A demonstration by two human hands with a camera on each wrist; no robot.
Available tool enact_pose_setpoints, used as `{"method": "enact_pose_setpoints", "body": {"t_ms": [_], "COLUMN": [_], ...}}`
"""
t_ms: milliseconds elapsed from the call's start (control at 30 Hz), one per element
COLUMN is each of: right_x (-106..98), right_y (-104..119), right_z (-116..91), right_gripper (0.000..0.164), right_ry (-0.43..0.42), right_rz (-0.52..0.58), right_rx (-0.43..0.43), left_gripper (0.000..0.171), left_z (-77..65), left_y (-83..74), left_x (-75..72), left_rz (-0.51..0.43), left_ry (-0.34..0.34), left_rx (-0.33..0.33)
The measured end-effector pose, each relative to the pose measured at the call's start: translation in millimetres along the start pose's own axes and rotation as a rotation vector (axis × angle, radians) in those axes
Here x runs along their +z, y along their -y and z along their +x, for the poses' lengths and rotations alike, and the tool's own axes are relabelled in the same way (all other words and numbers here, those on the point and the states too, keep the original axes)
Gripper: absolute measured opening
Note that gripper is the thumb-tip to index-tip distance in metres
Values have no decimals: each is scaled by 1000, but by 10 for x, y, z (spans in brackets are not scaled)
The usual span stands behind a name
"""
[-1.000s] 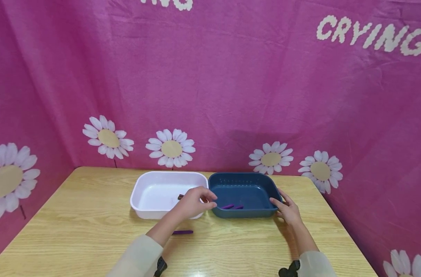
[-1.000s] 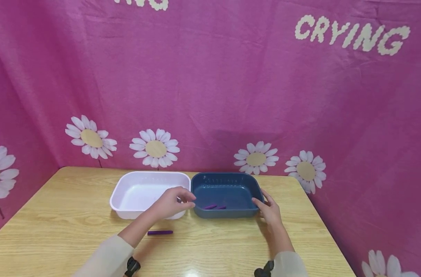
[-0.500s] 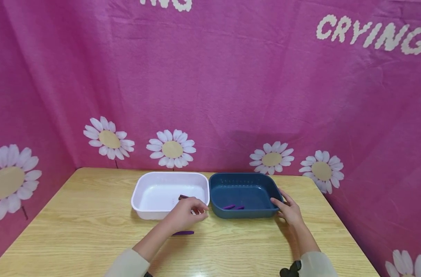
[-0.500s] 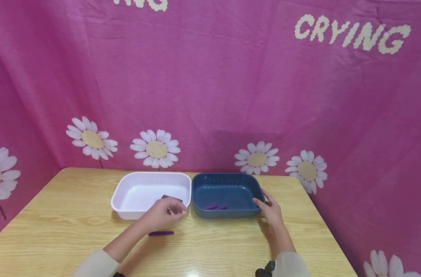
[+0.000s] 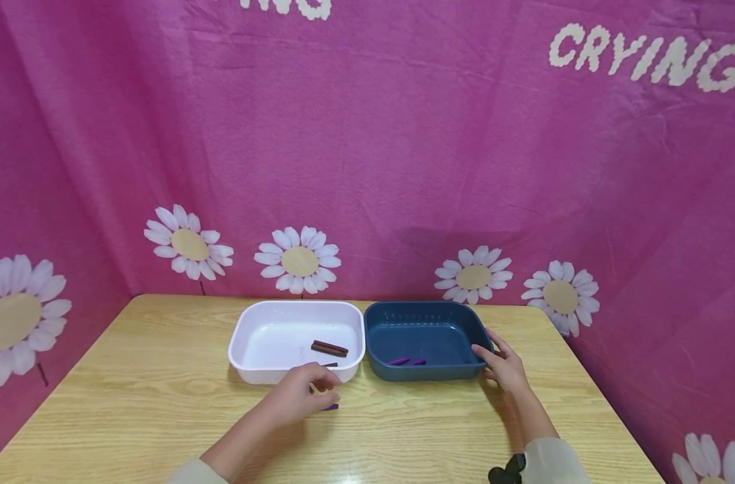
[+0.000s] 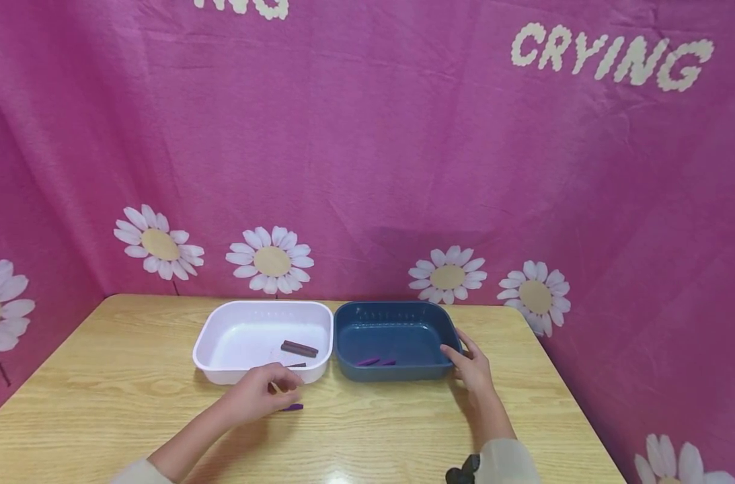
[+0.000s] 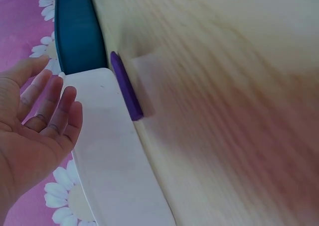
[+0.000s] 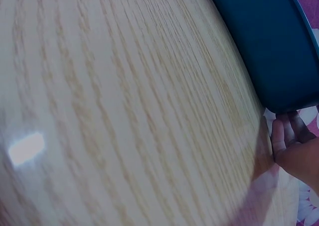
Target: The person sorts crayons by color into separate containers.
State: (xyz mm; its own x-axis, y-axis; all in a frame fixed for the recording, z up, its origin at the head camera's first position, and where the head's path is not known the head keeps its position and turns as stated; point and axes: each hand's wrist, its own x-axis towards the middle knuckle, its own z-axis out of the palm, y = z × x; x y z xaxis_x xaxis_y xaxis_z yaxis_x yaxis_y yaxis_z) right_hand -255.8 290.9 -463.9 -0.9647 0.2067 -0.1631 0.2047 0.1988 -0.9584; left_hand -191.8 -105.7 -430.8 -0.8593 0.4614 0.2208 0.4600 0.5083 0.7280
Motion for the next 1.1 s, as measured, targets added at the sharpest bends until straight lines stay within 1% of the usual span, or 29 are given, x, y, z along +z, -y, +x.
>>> {"method": "enact_pose_setpoints", "body": {"t_ms": [233, 367, 467, 500, 600, 700, 733, 833, 967, 1100], "right_x": [0, 0, 0, 0, -1, -5, -6, -11, -14, -10], "right_y": [7, 8, 5, 4, 4, 6, 6, 2, 0, 7], "right_z": [2, -3, -4, -5, -12, -12, -11, -7, -7, -13], "right_gripper": [65, 65, 65, 65, 65, 65, 65, 65, 65, 66], "right_ry": [6, 8, 11, 11, 9, 10, 9, 9, 12, 15], "right_rz": [-10, -10, -9, -7, 2, -1, -2, -15, -23, -19], "right_rx": [1, 5, 7, 9, 16, 20, 21, 21, 22, 16], "left_gripper": [19, 20, 21, 20, 20, 21, 23, 25, 26, 25], "left_z": [-116, -181, -234, -246, -275, -277, -280, -272, -262, -257], "left_y": [110, 219, 300, 347, 390, 420, 396, 401, 407, 427], "left_x": [-51, -83, -105, -106, -123, -134, -144, -154, -155, -136], "left_rz": [42, 59, 69, 79, 87, 115, 122, 162, 196, 195], "left_ry": [10, 17, 2, -8, -23, -9, 3, 34, 57, 72], "left_rx": [11, 36, 75, 106, 116, 82, 42, 5, -13, -29]}}
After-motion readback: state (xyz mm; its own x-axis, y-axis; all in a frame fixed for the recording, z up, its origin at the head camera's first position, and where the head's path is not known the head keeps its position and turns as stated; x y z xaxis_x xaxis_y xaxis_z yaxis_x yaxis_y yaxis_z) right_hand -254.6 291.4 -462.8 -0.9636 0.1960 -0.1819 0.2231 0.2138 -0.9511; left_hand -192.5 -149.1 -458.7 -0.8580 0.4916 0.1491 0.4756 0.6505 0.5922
